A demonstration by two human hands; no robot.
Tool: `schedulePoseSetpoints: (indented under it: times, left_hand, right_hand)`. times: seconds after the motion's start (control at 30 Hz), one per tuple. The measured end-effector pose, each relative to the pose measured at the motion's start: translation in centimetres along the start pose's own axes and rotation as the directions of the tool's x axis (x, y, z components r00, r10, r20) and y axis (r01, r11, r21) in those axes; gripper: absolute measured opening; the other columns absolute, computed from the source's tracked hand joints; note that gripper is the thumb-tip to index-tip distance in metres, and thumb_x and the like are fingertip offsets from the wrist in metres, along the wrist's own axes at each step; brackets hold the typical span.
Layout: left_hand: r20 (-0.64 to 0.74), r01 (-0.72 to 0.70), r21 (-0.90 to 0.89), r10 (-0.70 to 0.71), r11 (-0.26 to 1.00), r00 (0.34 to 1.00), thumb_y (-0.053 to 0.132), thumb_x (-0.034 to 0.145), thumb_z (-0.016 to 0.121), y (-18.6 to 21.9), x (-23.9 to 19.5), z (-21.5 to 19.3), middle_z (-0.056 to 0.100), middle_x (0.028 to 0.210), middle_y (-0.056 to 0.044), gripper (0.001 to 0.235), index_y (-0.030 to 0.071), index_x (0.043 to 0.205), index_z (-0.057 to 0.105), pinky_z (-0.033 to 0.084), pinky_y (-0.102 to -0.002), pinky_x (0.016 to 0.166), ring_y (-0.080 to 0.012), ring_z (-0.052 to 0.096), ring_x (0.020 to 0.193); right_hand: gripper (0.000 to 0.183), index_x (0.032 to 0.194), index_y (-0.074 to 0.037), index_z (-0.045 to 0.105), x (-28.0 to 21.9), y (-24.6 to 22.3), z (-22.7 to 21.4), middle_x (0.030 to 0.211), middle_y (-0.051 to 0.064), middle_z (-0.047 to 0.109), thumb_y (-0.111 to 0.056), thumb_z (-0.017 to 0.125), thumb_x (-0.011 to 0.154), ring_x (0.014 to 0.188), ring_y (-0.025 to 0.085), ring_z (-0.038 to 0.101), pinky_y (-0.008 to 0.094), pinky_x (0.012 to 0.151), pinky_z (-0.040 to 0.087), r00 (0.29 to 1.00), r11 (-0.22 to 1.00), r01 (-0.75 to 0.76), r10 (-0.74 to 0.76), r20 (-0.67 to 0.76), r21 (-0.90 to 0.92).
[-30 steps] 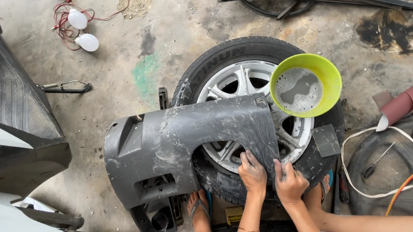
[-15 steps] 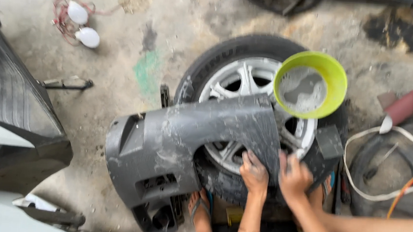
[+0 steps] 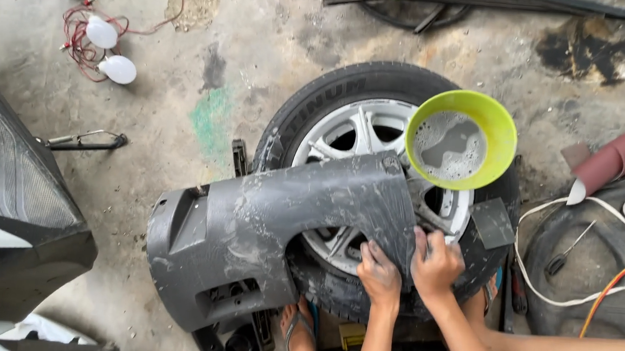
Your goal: The person sands a plastic motorcycle fairing piece using a piece of sandpaper and soapy water from a bowl, repeatedly dipping the paper and wiping the surface.
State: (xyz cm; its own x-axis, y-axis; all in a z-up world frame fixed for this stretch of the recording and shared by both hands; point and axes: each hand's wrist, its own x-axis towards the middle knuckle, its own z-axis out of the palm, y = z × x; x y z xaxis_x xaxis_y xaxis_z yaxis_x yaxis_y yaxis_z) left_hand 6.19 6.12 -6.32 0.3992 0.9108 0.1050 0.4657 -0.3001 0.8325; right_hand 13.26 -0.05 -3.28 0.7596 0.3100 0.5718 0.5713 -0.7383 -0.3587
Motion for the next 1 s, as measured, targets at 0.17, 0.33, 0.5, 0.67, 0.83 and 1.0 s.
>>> schedulePoseSetpoints:
  times: [0.17, 0.33, 0.5, 0.67, 0.83, 1.0]
  left_hand:
    - [-0.021, 0.042, 0.043, -0.041, 0.998, 0.999, 0.027, 0.108, 0.041, -0.1, 0.3, 0.4, 0.049, 0.051, -0.017, 0.032, 0.006, 0.090, 0.057, 0.032, -0.047, 0.038, -0.0401, 0.048, 0.039]
    - [0.014, 0.083, -0.039, -0.082, 0.996, 0.997, 0.027, 0.109, 0.040, 0.1, -0.2, 0.0, 0.042, 0.046, -0.010, 0.037, 0.006, 0.082, 0.053, 0.026, -0.040, 0.033, -0.0281, 0.040, 0.030]
    - [0.023, 0.059, -0.016, -0.059, 0.998, 0.998, 0.026, 0.109, 0.040, 0.0, -0.3, -0.7, 0.042, 0.044, -0.011, 0.036, 0.005, 0.083, 0.054, 0.026, -0.042, 0.033, -0.0297, 0.040, 0.029]
    - [0.057, 0.038, 0.015, -0.039, 0.999, 0.998, 0.025, 0.110, 0.040, -0.4, -1.3, -1.3, 0.034, 0.048, -0.007, 0.036, 0.006, 0.084, 0.055, 0.023, -0.038, 0.036, -0.0233, 0.033, 0.033]
    - [-0.031, 0.014, -0.015, -0.015, 1.000, 0.999, 0.022, 0.109, 0.042, 0.9, 0.4, -0.3, 0.043, 0.045, -0.010, 0.035, 0.005, 0.081, 0.054, 0.027, -0.040, 0.033, -0.0290, 0.042, 0.030]
    - [-0.173, -0.022, 0.061, 0.032, 0.998, 0.984, 0.015, 0.103, 0.056, 1.5, 0.6, -0.5, 0.052, 0.041, -0.020, 0.029, 0.003, 0.077, 0.063, 0.042, -0.046, 0.035, -0.0422, 0.056, 0.036]
  right_hand:
    - [0.038, 0.072, -0.008, 0.052, -4.9, 0.4, -2.2, 0.055, 0.008, 0.041, -0.027, 0.070, 0.100, 0.049, 0.027, 0.041, 0.039, 0.056, 0.039, 1.000, 1.000, 0.010, -0.010, 0.016, -0.027]
    - [0.046, 0.070, -0.009, 0.045, -2.8, -0.6, -1.3, 0.050, 0.004, 0.036, -0.033, 0.063, 0.105, 0.042, 0.024, 0.037, 0.038, 0.057, 0.040, 0.997, 0.997, -0.075, 0.075, -0.010, 0.008]
    - [0.047, 0.064, -0.010, 0.045, -5.8, -0.2, -3.5, 0.047, 0.002, 0.040, -0.032, 0.066, 0.100, 0.042, 0.018, 0.040, 0.034, 0.063, 0.038, 0.996, 0.999, 0.034, -0.031, 0.078, -0.031]
    - [0.042, 0.071, -0.007, 0.052, -4.0, -1.2, -3.7, 0.053, 0.007, 0.042, -0.027, 0.073, 0.101, 0.048, 0.028, 0.046, 0.040, 0.068, 0.043, 0.996, 0.995, 0.085, -0.083, 0.029, -0.045]
    - [0.043, 0.070, -0.010, 0.055, -3.1, 0.1, -1.8, 0.053, -0.001, 0.050, -0.035, 0.070, 0.101, 0.048, 0.011, 0.041, 0.032, 0.066, 0.035, 0.992, 0.993, 0.093, -0.086, 0.089, -0.077]
    - [0.041, 0.065, -0.012, 0.060, -5.6, 0.4, -2.1, 0.060, 0.004, 0.056, -0.036, 0.082, 0.090, 0.054, 0.028, 0.058, 0.039, 0.073, 0.050, 0.987, 0.983, 0.151, -0.156, -0.045, -0.107]
